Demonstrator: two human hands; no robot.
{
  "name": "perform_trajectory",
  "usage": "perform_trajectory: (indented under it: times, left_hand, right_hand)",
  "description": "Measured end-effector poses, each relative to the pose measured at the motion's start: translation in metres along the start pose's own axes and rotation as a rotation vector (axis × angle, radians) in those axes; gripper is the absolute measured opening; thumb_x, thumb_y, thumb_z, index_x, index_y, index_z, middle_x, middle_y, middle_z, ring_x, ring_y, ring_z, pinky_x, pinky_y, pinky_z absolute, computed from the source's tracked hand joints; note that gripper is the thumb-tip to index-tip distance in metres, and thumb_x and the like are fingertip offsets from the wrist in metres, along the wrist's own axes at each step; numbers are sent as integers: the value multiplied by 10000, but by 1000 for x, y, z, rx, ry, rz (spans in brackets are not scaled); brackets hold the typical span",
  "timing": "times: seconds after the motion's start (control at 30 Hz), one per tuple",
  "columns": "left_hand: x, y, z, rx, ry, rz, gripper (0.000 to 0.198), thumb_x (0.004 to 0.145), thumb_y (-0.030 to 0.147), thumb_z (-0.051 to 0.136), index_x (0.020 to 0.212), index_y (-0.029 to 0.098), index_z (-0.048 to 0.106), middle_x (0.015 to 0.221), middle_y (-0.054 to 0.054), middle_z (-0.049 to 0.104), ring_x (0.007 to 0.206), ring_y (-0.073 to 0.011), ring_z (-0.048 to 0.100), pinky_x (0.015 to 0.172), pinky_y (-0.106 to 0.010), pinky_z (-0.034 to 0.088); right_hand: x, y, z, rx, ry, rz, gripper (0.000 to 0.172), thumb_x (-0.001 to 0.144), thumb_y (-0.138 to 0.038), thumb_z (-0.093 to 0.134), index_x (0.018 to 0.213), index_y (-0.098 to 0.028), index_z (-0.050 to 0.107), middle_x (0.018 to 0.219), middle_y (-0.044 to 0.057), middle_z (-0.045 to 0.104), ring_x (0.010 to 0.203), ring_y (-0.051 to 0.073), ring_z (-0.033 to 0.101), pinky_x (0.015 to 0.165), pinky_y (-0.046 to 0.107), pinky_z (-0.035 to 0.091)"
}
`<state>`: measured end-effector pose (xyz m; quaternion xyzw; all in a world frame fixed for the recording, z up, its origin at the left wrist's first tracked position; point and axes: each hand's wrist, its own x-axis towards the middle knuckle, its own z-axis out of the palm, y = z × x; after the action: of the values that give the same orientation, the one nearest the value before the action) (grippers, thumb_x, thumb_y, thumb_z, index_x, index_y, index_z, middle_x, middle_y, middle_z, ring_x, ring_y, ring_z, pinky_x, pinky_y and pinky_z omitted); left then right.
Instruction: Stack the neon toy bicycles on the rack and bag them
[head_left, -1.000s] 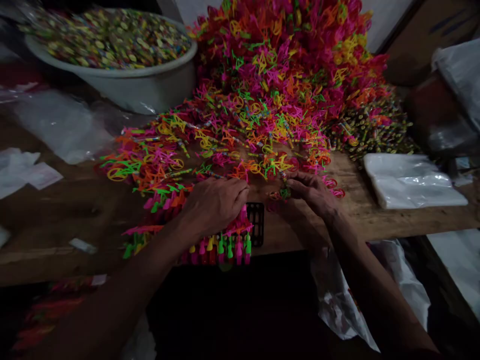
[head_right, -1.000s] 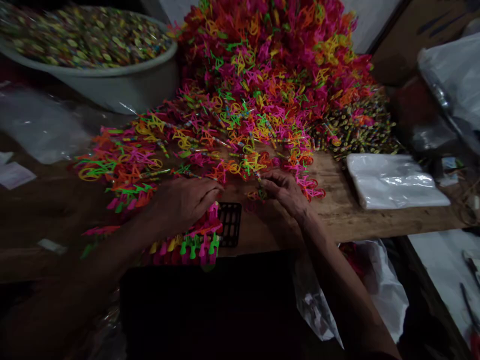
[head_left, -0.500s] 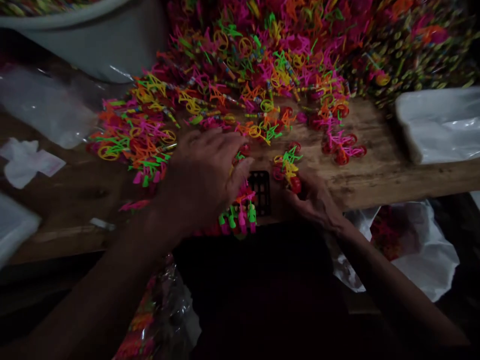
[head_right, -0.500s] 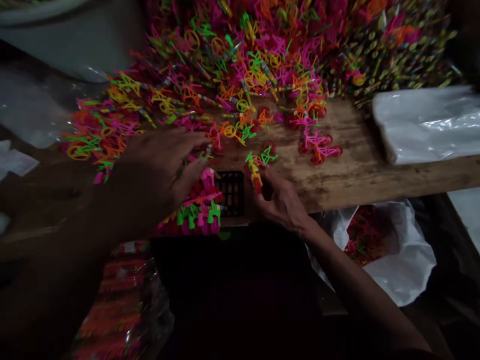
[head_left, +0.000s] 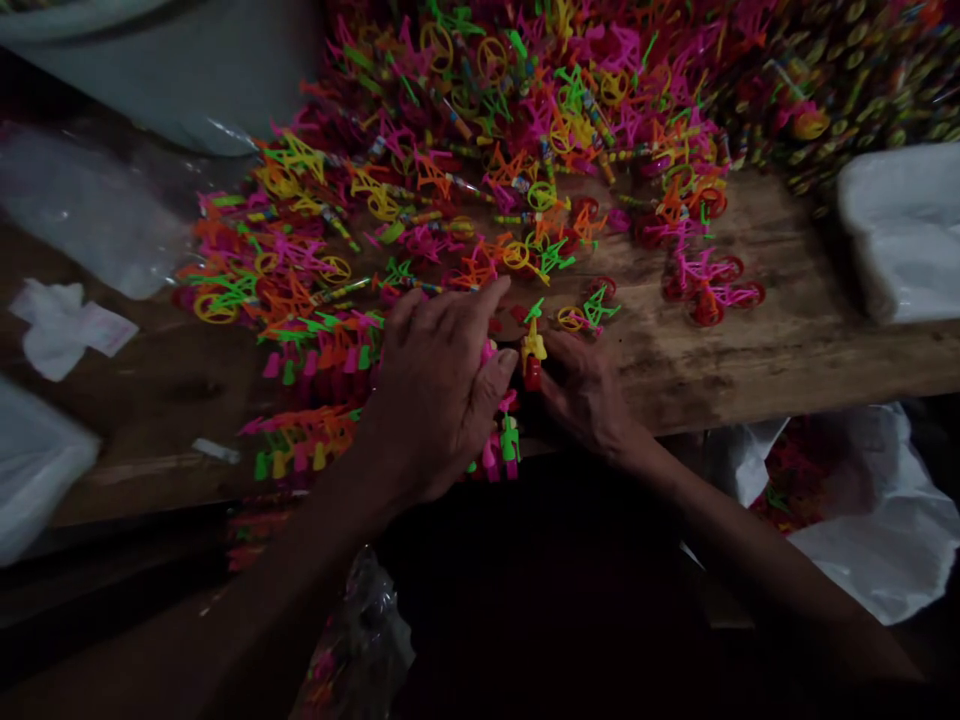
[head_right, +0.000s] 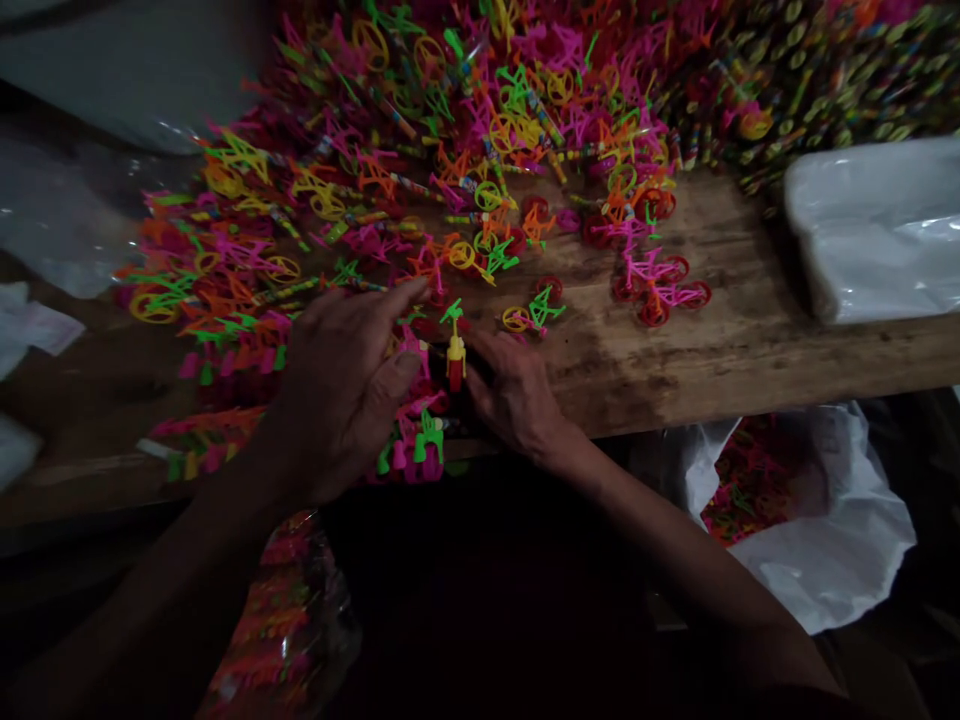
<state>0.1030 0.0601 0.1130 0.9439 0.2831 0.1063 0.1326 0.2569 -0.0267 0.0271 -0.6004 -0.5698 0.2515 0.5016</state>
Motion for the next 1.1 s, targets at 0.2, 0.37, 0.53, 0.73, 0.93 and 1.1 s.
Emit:
perform_trajectory:
  times: [0.2, 0.37, 0.53, 0.73, 0.93, 1.1]
  left_hand:
    - [3, -1, 2, 3, -13, -52, 509, 1003, 224, 383, 1506, 198, 459, 1395, -96, 683, 1362, -272, 572, 1267, -561, 314]
    - [3, -2, 2, -18, 12, -30, 512, 1008, 227, 399, 1512, 158, 460, 1392, -117, 689, 1346, -293, 590, 1257, -584, 329]
    - [8, -4, -6, -98, 24, -58, 500, 1064, 349, 393, 1495, 116, 495, 1393, -145, 689, 1308, -312, 624, 1196, -574, 420]
    - [26, -7, -4, -4, -109, 89, 437, 1019, 297, 446, 1385, 118, 605, 1390, -169, 687, 1306, -334, 643, 1135, -546, 486]
    - [28, -7, 7, 108, -111, 80, 478, 1002, 258, 349, 1359, 103, 626, 1275, -178, 733, 1192, -366, 673, 1050, -584, 507]
    - [25, -7, 10, 127, -48, 96, 501, 1005, 268, 368, 1401, 73, 605, 1284, -169, 735, 1180, -352, 671, 1076, -555, 476]
  right_hand:
    - [8, 5, 3, -50, 34, 48, 223, 964, -207, 526, 1071, -202, 722, 1028, 67, 758, 904, 205, 683, 867, 332, 533]
    - [12, 3, 4, -204, -30, -1, 276, 968, -164, 498, 1135, -196, 716, 1021, 71, 748, 935, 216, 668, 877, 327, 510]
    - [13, 3, 10, -424, -97, -7, 361, 981, -127, 448, 1255, -184, 677, 1048, 95, 744, 948, 235, 657, 853, 322, 485]
    - [11, 10, 16, -516, -146, -44, 237, 960, -105, 470, 1049, -157, 683, 956, 104, 721, 891, 223, 627, 783, 314, 443]
    - [12, 5, -9, -322, -111, -61, 209, 999, -161, 486, 978, -198, 690, 907, 59, 733, 791, 175, 637, 722, 284, 454]
    - [47, 8, -39, -533, 74, -29, 222, 1012, -242, 507, 963, -205, 720, 919, 74, 701, 797, 198, 615, 727, 320, 440]
